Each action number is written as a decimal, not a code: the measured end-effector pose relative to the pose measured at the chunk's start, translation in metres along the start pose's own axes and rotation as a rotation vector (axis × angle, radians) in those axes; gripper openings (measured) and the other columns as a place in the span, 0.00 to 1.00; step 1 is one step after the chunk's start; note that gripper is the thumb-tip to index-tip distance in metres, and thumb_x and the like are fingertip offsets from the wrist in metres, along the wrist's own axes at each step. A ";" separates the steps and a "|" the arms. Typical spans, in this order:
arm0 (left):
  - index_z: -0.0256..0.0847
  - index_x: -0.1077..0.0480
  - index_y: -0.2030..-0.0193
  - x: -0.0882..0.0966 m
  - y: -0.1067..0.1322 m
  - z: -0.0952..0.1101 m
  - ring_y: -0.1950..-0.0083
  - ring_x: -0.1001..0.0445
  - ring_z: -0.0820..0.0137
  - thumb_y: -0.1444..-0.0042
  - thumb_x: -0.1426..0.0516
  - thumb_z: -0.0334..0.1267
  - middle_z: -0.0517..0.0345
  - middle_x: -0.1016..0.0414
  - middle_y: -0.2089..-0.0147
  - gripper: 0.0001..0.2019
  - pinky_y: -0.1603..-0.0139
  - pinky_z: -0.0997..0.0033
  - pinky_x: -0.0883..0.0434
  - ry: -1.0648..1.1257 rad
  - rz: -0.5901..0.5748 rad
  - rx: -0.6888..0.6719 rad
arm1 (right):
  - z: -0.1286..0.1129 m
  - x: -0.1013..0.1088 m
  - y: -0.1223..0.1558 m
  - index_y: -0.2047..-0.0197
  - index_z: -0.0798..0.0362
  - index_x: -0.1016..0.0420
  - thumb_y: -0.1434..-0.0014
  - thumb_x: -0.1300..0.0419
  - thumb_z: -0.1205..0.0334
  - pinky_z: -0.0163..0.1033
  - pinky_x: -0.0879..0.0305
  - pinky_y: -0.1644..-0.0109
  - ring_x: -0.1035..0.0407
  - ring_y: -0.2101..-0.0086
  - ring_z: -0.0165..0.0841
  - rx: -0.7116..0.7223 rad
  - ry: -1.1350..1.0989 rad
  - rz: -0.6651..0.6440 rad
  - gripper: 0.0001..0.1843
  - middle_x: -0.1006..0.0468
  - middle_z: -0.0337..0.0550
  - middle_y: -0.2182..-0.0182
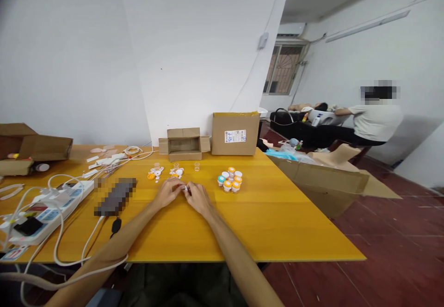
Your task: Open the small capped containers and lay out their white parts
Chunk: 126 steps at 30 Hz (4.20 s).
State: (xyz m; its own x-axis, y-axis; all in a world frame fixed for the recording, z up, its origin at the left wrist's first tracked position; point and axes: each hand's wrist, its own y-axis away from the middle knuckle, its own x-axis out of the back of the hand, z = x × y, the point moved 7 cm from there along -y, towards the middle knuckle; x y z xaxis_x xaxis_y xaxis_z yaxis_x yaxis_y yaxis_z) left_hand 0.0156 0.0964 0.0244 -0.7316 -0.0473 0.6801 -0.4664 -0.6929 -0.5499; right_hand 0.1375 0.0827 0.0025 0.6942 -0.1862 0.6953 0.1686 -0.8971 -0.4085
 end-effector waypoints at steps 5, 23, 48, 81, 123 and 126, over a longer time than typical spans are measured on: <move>0.44 0.21 0.61 0.001 0.000 0.001 0.59 0.25 0.65 0.37 0.45 0.33 0.57 0.20 0.65 0.10 0.52 0.65 0.29 0.003 0.000 -0.007 | 0.006 -0.002 -0.002 0.71 0.49 0.28 0.43 0.40 0.63 0.34 0.41 0.69 0.30 0.74 0.33 -0.032 -0.086 0.008 0.05 0.21 0.38 0.75; 0.46 0.22 0.56 -0.002 0.001 0.003 0.57 0.27 0.64 0.38 0.46 0.31 0.56 0.21 0.65 0.11 0.51 0.63 0.30 -0.081 -0.018 -0.054 | 0.018 -0.012 -0.007 0.71 0.51 0.27 0.44 0.39 0.53 0.37 0.30 0.66 0.28 0.75 0.31 -0.041 -0.541 -0.053 0.11 0.21 0.36 0.77; 0.45 0.24 0.57 0.000 0.002 0.006 0.52 0.27 0.62 0.35 0.47 0.33 0.54 0.22 0.61 0.09 0.49 0.61 0.30 -0.115 -0.001 -0.097 | 0.032 0.007 -0.008 0.72 0.49 0.29 0.44 0.43 0.56 0.39 0.29 0.69 0.26 0.76 0.35 -0.181 -0.433 0.160 0.08 0.22 0.38 0.78; 0.45 0.25 0.60 0.000 0.002 0.014 0.54 0.28 0.63 0.34 0.46 0.39 0.53 0.23 0.61 0.09 0.48 0.61 0.32 -0.046 -0.046 -0.111 | 0.013 0.005 -0.006 0.69 0.49 0.31 0.45 0.43 0.62 0.36 0.32 0.67 0.29 0.74 0.32 -0.038 -0.441 0.078 0.02 0.23 0.37 0.72; 0.43 0.32 0.64 0.006 0.001 0.007 0.61 0.31 0.65 0.33 0.49 0.42 0.57 0.29 0.65 0.10 0.56 0.66 0.33 -0.016 0.045 -0.021 | 0.006 0.009 -0.004 0.67 0.48 0.30 0.36 0.47 0.56 0.39 0.32 0.61 0.30 0.67 0.36 0.148 -0.397 0.157 0.10 0.24 0.40 0.69; 0.43 0.32 0.67 0.003 0.001 0.010 0.62 0.32 0.65 0.33 0.49 0.42 0.58 0.30 0.67 0.12 0.56 0.66 0.33 -0.022 0.007 -0.039 | 0.007 0.005 -0.003 0.66 0.47 0.31 0.35 0.48 0.56 0.39 0.33 0.60 0.30 0.67 0.36 0.148 -0.387 0.140 0.10 0.24 0.40 0.69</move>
State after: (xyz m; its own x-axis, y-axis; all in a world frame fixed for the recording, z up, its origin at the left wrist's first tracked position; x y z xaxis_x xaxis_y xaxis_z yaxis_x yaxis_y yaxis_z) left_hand 0.0174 0.0884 0.0307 -0.7239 -0.0677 0.6866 -0.4810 -0.6640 -0.5726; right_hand 0.1451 0.0874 0.0036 0.9239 -0.1129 0.3655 0.1329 -0.8012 -0.5834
